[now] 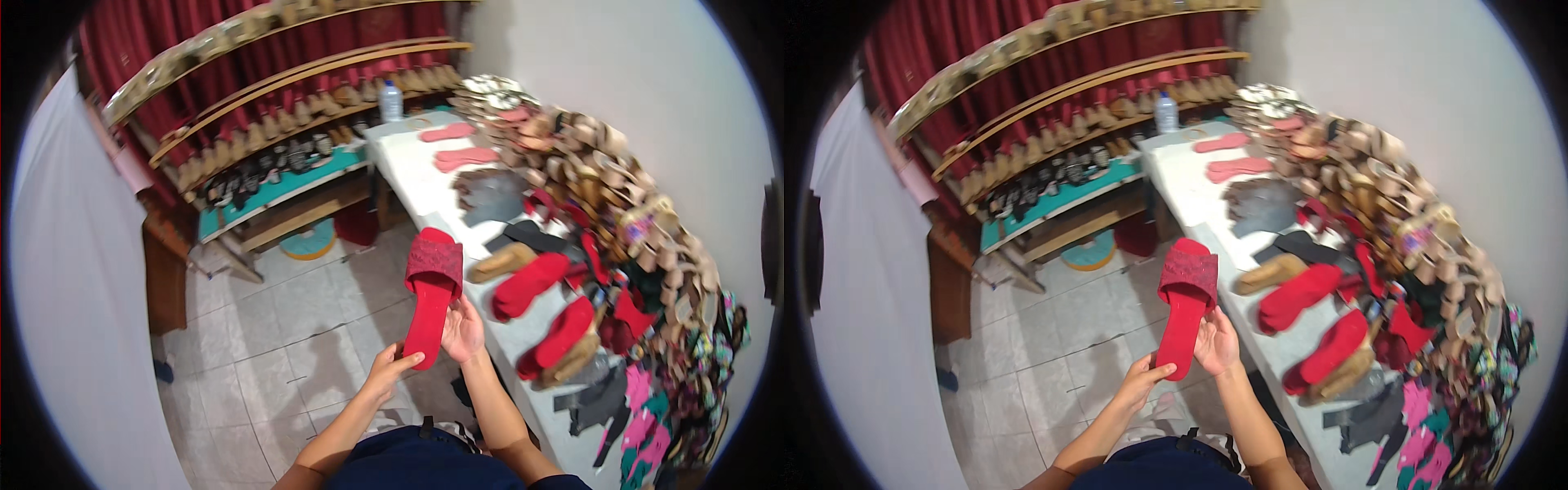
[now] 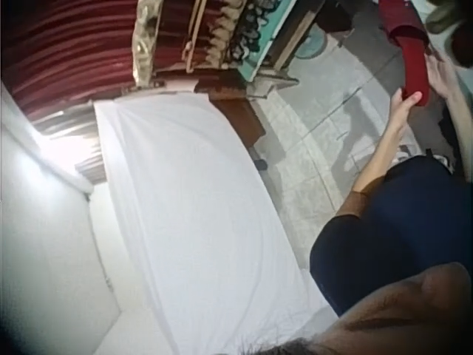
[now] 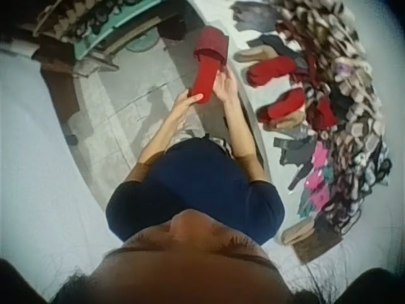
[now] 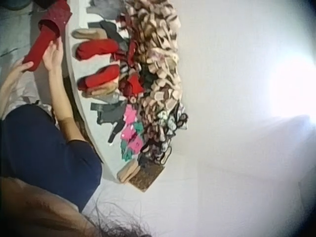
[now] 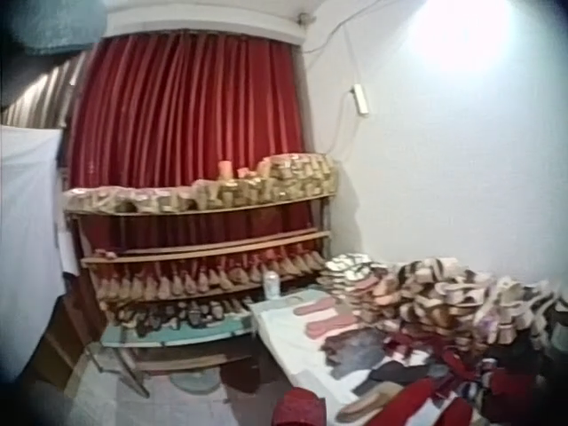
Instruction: Assembling shoe uppers on wooden lasts and preparing them for further manufacturing steps on a workshop table.
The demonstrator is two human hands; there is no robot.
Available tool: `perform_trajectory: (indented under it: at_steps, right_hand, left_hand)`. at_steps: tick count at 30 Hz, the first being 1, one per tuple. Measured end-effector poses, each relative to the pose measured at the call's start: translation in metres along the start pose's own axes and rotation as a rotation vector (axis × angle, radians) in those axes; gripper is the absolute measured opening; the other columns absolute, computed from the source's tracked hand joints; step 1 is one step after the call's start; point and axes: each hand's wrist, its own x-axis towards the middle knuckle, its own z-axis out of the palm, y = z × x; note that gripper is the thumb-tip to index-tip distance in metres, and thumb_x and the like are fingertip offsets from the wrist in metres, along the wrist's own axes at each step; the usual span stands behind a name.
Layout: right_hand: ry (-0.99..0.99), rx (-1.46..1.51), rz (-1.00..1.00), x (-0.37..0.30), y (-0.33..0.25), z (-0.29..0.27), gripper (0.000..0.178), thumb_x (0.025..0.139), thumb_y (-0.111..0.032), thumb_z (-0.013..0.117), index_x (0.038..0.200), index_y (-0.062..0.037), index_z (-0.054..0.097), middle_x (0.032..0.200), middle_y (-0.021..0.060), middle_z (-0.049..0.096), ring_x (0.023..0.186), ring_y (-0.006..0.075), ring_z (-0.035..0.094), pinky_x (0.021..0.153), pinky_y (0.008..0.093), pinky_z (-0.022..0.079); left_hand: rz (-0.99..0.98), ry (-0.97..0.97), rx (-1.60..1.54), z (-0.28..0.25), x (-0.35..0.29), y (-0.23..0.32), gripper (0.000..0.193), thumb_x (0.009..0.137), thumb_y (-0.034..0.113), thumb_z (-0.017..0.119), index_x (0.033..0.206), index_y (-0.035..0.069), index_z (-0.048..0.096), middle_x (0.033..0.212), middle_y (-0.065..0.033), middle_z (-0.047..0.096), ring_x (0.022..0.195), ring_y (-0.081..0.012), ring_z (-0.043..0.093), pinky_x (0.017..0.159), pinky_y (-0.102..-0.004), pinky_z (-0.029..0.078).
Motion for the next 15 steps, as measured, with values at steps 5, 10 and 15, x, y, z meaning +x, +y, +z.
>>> perform_trajectory:
  at_steps: [5, 10, 15]
  right_hand:
    - [-0.109, -0.280, 0.202, 0.108, 0.065, 0.036, 0.039, 0.087, -0.028, 0.042, 0.121, -0.0093, 0.038, 0.111, 0.0056, 0.048, 0.101, 0.0205, 0.047, 0.087, 0.0326, 0.038]
    - [-0.042, -0.565, 0.275, 0.203, 0.121, 0.064, 0.050, 0.081, -0.029, 0.052, 0.125, -0.0097, 0.035, 0.115, 0.0053, 0.045, 0.102, 0.0170, 0.045, 0.086, 0.0309, 0.037]
    - [-0.114, -0.870, 0.412, 0.295, 0.154, 0.066, 0.060, 0.078, -0.022, 0.060, 0.127, -0.0053, 0.030, 0.114, 0.0047, 0.046, 0.102, 0.0151, 0.045, 0.085, 0.0306, 0.037]
  left_hand:
    - [0.105, 0.185, -0.071, -0.087, 0.019, 0.067, 0.047, 0.073, 0.020, 0.067, 0.111, -0.001, 0.049, 0.101, -0.0057, 0.055, 0.093, -0.0115, 0.050, 0.084, -0.0260, 0.037]
    - [0.173, 0.359, -0.160, -0.150, 0.047, 0.116, 0.048, 0.072, 0.022, 0.067, 0.111, 0.000, 0.050, 0.098, -0.0030, 0.055, 0.087, -0.0075, 0.049, 0.074, -0.0211, 0.037]
    - [0.234, 0.446, -0.255, -0.206, 0.092, 0.168, 0.047, 0.073, 0.020, 0.067, 0.111, 0.000, 0.049, 0.102, -0.0047, 0.055, 0.094, -0.0109, 0.050, 0.082, -0.0250, 0.037]
